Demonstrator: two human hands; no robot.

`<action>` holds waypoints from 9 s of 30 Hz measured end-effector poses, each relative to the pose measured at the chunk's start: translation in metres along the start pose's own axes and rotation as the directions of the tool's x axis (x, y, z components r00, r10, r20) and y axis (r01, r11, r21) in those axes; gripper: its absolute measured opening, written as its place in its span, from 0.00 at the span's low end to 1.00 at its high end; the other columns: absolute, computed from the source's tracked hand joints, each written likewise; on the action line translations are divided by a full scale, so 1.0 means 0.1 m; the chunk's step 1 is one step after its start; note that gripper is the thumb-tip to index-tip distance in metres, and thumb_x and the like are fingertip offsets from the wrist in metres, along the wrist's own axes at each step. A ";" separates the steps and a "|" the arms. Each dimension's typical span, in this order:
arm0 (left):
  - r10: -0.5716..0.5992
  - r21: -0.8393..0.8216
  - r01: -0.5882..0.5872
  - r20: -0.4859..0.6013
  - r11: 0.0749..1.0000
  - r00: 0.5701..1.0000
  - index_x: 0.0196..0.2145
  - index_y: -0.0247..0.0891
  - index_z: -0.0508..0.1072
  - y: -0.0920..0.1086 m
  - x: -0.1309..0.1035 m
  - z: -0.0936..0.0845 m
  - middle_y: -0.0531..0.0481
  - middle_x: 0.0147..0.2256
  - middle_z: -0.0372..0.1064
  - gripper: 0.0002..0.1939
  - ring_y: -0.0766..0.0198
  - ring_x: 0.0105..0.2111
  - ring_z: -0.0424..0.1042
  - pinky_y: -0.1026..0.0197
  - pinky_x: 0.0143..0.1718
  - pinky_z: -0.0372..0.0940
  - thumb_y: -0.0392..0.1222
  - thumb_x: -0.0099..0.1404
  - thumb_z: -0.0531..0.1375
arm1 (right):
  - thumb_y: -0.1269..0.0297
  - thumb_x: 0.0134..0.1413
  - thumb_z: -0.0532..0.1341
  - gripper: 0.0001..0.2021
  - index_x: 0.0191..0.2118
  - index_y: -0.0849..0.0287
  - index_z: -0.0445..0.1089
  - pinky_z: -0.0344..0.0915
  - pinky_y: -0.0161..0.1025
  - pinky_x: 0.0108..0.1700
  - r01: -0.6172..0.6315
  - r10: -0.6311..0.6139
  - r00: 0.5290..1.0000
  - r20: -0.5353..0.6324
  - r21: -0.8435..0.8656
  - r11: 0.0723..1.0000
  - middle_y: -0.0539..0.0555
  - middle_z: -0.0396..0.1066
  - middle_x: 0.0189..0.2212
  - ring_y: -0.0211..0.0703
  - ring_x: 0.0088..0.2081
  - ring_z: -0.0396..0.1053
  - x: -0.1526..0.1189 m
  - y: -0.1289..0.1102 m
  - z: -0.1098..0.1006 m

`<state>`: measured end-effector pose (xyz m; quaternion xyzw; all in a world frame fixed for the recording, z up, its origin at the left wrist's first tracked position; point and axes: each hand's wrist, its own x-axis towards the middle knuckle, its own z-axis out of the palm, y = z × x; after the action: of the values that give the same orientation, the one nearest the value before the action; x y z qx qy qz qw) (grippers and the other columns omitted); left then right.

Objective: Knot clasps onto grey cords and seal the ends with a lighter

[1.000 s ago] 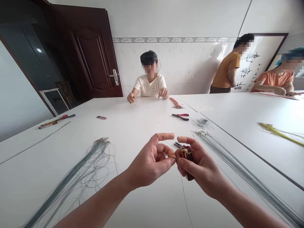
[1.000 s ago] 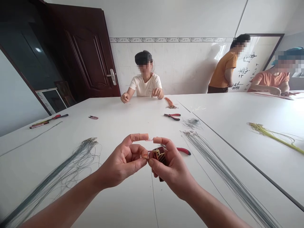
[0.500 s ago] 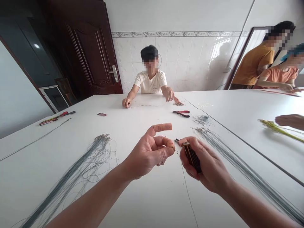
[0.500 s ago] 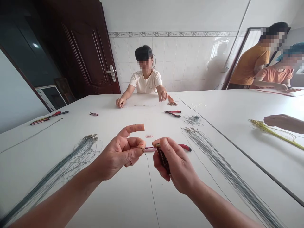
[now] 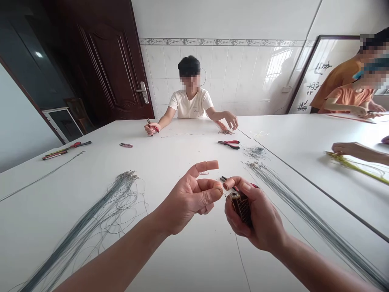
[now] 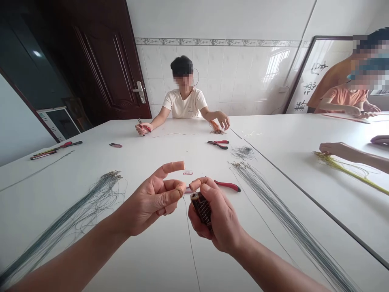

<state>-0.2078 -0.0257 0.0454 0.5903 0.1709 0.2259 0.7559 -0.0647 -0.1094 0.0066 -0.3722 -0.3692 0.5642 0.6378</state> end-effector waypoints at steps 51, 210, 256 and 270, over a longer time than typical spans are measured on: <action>-0.117 -0.185 0.136 0.111 0.973 0.987 0.54 0.45 0.57 -0.17 0.00 0.04 0.64 0.16 0.51 0.27 0.79 0.16 0.47 0.67 0.23 0.45 0.37 0.60 0.62 | 0.54 0.61 0.46 0.10 0.34 0.54 0.56 0.46 0.25 0.16 0.113 -0.106 0.983 0.148 -0.037 0.993 0.42 0.59 0.11 0.29 0.13 0.43 -0.04 0.09 -0.01; 0.083 0.400 -0.026 -0.125 0.916 0.989 0.54 0.46 0.54 0.12 -0.14 0.19 0.55 0.30 0.65 0.28 0.74 0.22 0.58 0.69 0.23 0.58 0.37 0.59 0.60 | 0.68 0.55 0.57 0.02 0.35 0.55 0.62 0.64 0.33 0.27 0.247 -0.314 0.947 -0.065 -0.479 0.843 0.48 0.66 0.29 0.36 0.28 0.64 -0.09 -0.17 0.03; 0.016 0.423 0.085 -0.229 0.902 0.973 0.54 0.45 0.54 -0.01 -0.10 0.24 0.56 0.30 0.63 0.28 0.75 0.21 0.55 0.69 0.22 0.60 0.35 0.58 0.58 | 0.70 0.50 0.58 0.09 0.37 0.54 0.58 0.63 0.33 0.27 0.109 -0.179 0.967 -0.182 -0.339 0.934 0.44 0.61 0.25 0.34 0.25 0.61 -0.06 0.01 0.07; 0.114 0.392 -0.014 -0.234 0.920 0.966 0.52 0.46 0.55 0.00 -0.10 0.18 0.57 0.28 0.65 0.26 0.76 0.20 0.55 0.71 0.20 0.57 0.35 0.58 0.60 | 0.72 0.53 0.58 0.10 0.39 0.52 0.60 0.69 0.35 0.31 0.436 -0.571 0.821 0.009 -0.656 0.616 0.49 0.67 0.31 0.39 0.34 0.67 -0.10 0.05 0.05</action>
<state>-0.2065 -0.0453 0.0493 0.6997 0.2871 0.2856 0.5886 -0.0723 -0.1183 0.0045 -0.4991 -0.5597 0.1628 0.6412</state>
